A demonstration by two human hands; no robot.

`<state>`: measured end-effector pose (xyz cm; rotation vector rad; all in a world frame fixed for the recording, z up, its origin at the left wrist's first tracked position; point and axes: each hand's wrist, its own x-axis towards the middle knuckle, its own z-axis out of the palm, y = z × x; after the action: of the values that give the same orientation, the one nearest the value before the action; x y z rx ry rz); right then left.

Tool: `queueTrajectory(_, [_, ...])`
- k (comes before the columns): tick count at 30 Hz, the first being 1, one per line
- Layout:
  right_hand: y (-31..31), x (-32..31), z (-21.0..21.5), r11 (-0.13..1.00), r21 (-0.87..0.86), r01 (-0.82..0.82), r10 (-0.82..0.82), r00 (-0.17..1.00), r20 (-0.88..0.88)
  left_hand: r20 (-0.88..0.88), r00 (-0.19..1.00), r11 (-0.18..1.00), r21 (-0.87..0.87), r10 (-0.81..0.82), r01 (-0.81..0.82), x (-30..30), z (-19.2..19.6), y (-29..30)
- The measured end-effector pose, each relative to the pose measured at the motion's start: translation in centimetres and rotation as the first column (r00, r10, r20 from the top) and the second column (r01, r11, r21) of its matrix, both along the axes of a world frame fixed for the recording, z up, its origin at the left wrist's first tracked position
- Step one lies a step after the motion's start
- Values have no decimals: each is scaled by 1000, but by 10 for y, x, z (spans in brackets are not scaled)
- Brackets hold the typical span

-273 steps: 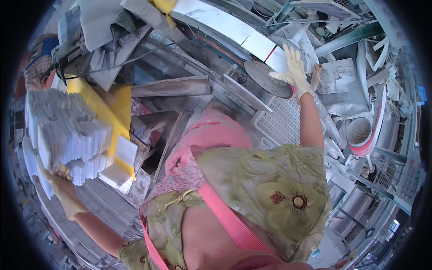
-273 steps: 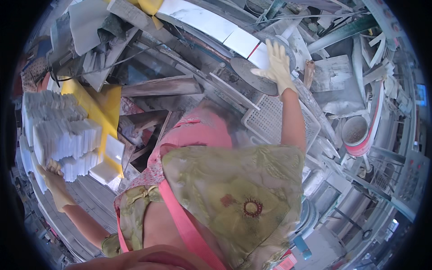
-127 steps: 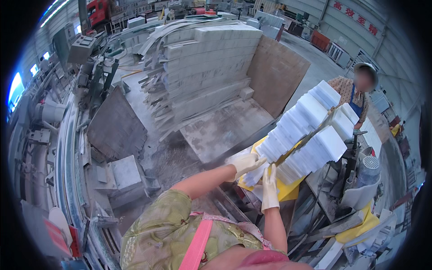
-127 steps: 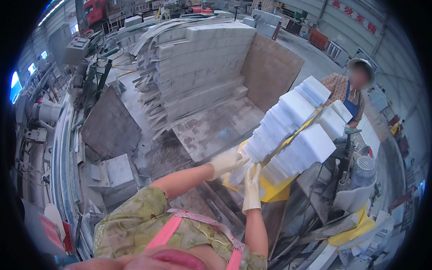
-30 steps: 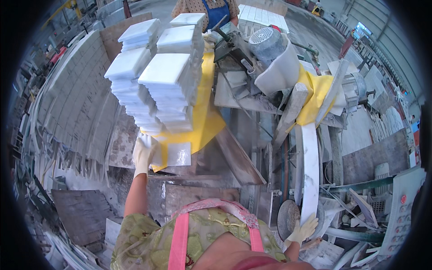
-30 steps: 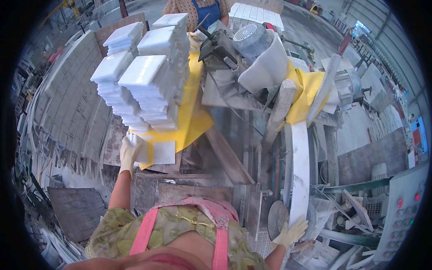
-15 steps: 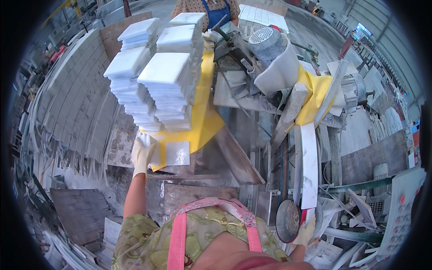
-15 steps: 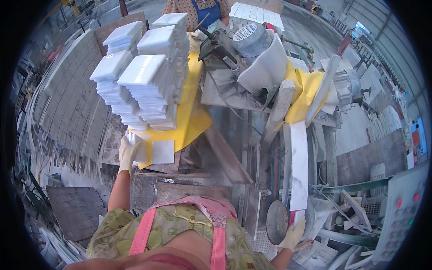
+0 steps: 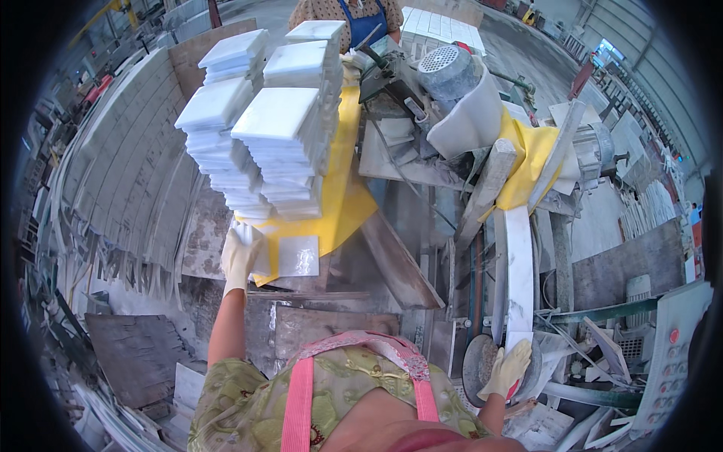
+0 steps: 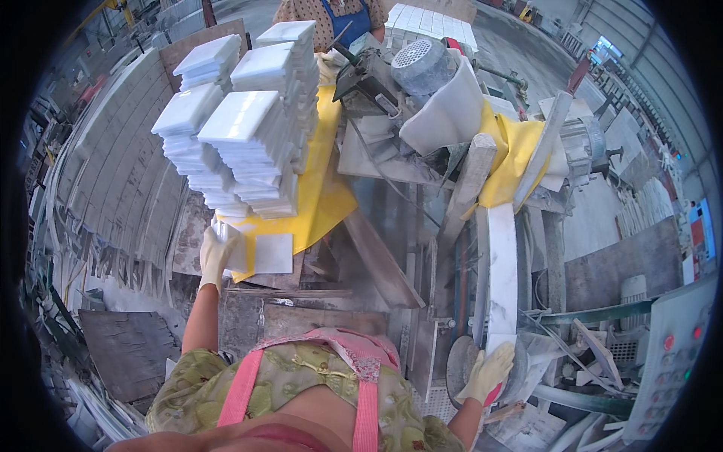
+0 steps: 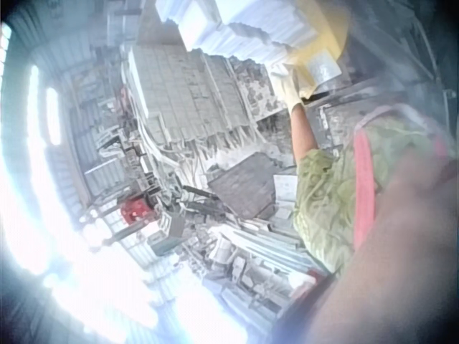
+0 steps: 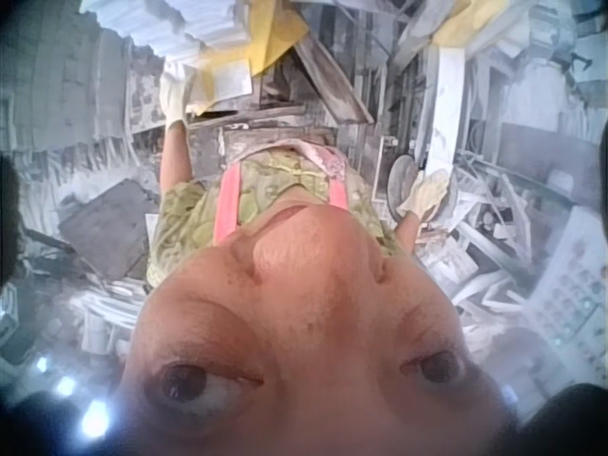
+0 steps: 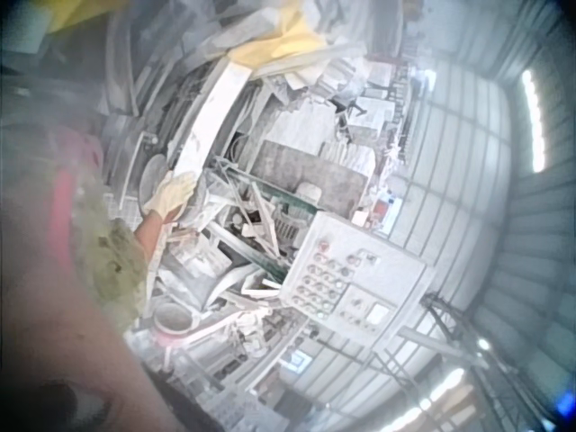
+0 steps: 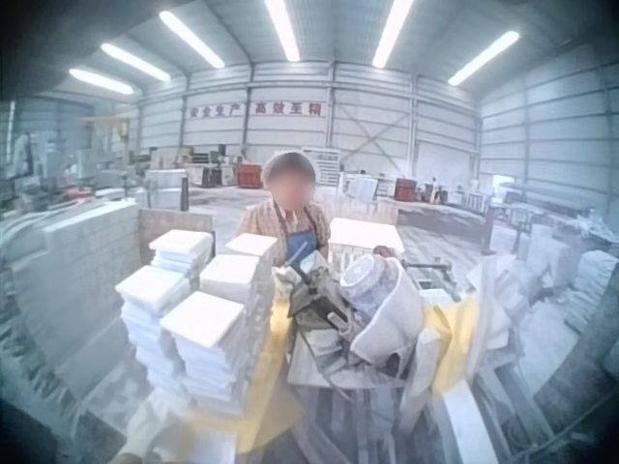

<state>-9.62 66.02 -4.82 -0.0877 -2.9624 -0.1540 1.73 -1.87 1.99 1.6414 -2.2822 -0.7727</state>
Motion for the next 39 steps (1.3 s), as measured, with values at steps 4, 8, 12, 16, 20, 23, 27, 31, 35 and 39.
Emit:
queueTrajectory(4, [-8,-2,12,999,37,15,-17,999,39,-9,1000,999,-45,-11,10,0,-2,0])
queueTrajectory(8, [-11,-17,17,998,-12,65,-64,995,77,4,1000,999,-32,-13,13,0,-2,0])
queueTrajectory(12, [-7,-24,7,999,17,37,-38,999,22,0,1000,1000,-25,-10,10,0,0,0])
queueTrajectory(16, [9,-19,5,1000,-23,3,-3,1000,1,9,1000,1000,12,5,-5,-2,5,1])
queueTrajectory(20, [26,-26,25,993,-104,60,-56,998,39,17,1000,1000,20,12,-12,-2,9,4])
queueTrajectory(23, [22,-44,48,985,4,171,-170,973,158,-22,1000,1000,25,-9,10,-2,12,5])
queueTrajectory(27, [-32,-55,74,877,-471,90,-79,996,44,40,999,999,34,28,-29,-6,11,3])
queueTrajectory(31, [-155,-30,90,419,-878,-232,240,961,-140,54,998,998,54,30,-33,-6,8,-4])
queueTrajectory(35, [-305,-12,107,176,-983,-57,551,833,50,-67,998,999,29,-19,21,9,8,-10])
queueTrajectory(39, [-425,13,106,-53,-998,41,801,598,-17,-90,996,999,44,14,-10,24,12,-11])
